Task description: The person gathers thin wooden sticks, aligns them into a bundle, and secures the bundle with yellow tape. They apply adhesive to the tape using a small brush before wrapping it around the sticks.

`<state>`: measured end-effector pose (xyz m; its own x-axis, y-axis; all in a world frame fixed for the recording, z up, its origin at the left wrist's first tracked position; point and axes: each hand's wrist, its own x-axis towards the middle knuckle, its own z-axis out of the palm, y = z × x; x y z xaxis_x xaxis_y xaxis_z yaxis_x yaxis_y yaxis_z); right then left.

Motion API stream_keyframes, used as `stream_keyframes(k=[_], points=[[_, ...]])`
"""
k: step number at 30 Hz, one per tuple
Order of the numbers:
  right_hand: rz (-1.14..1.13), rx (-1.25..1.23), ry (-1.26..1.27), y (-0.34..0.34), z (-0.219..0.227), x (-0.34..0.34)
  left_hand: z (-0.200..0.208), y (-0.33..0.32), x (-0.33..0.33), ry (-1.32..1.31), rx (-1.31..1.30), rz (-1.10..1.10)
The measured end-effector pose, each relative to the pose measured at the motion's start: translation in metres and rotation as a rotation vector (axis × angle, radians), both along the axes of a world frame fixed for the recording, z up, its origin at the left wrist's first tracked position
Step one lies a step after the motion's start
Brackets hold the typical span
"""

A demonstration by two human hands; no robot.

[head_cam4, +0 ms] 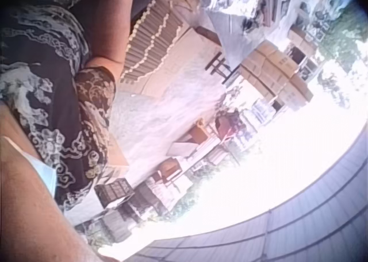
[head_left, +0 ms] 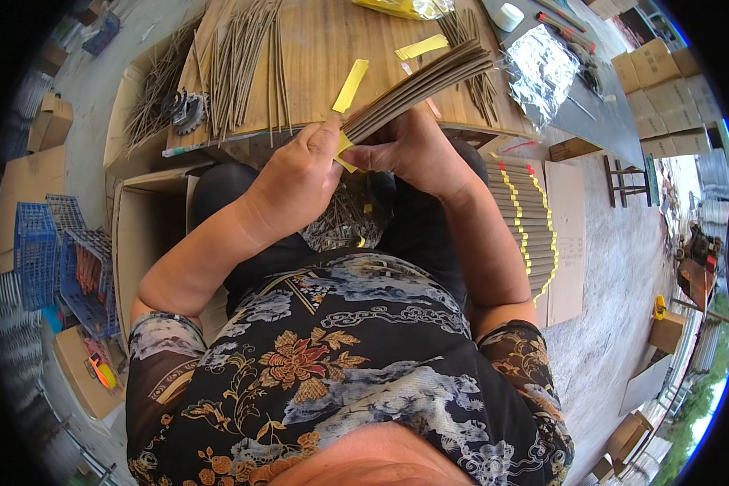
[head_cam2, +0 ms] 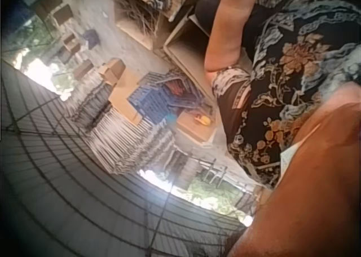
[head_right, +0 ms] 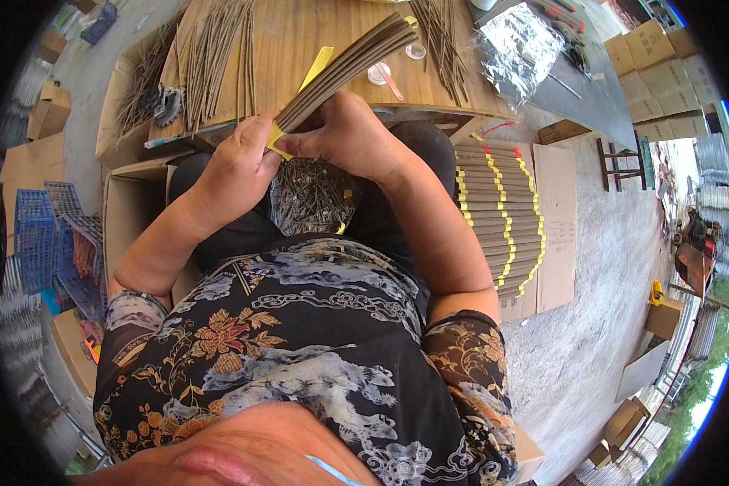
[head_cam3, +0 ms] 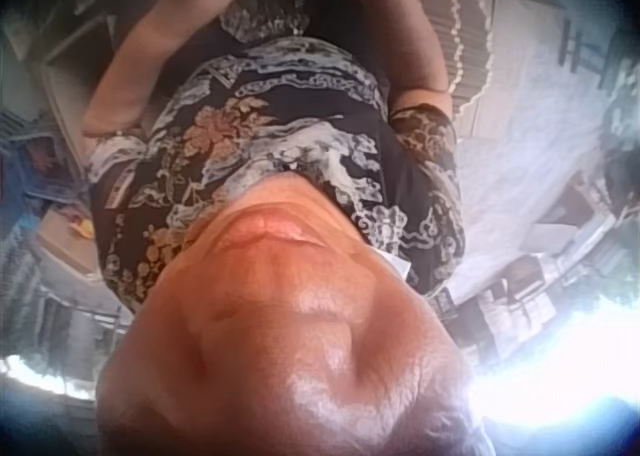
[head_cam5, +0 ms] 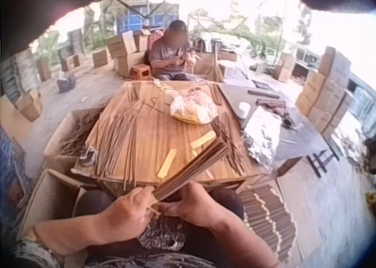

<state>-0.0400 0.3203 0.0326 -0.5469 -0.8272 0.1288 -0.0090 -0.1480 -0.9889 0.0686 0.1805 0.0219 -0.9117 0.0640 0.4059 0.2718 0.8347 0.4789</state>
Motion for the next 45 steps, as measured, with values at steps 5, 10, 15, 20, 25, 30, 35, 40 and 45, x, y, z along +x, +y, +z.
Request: stream_keyframes(k=[5, 10, 15, 20, 25, 30, 35, 40, 45], points=[[0.036, 0.116, 0.177, 0.002, 0.000, -0.005, 0.003, 0.001, 0.004, -0.015, 0.091, -0.022], [0.063, 0.121, 0.309, 0.005, 0.000, -0.008, 0.012, 0.004, 0.012, -0.202, 0.384, -0.056], [0.086, 0.061, 0.395, 0.004, 0.003, -0.006, 0.015, -0.002, 0.014, -0.228, 0.527, -0.178], [0.090, 0.074, 0.424, 0.005, 0.009, -0.003, 0.019, -0.007, 0.019, -0.421, 0.877, -0.242], [0.072, 0.074, 0.385, 0.000, 0.012, -0.001, 0.021, -0.017, 0.018, -0.613, 1.280, -0.233], [0.106, -0.389, -0.190, -0.020, 0.009, 0.005, 0.023, -0.015, 0.019, -0.652, 1.528, -0.227], [0.035, -0.620, -0.638, -0.042, 0.017, 0.013, 0.023, -0.012, 0.016, -0.583, 1.176, -0.169], [-0.205, -0.568, -0.566, -0.046, 0.032, 0.021, 0.024, -0.012, 0.009, -0.491, 0.953, -0.154], [-0.308, -0.517, -0.515, -0.050, 0.036, 0.013, 0.014, -0.009, -0.004, -0.437, 1.069, -0.197]])
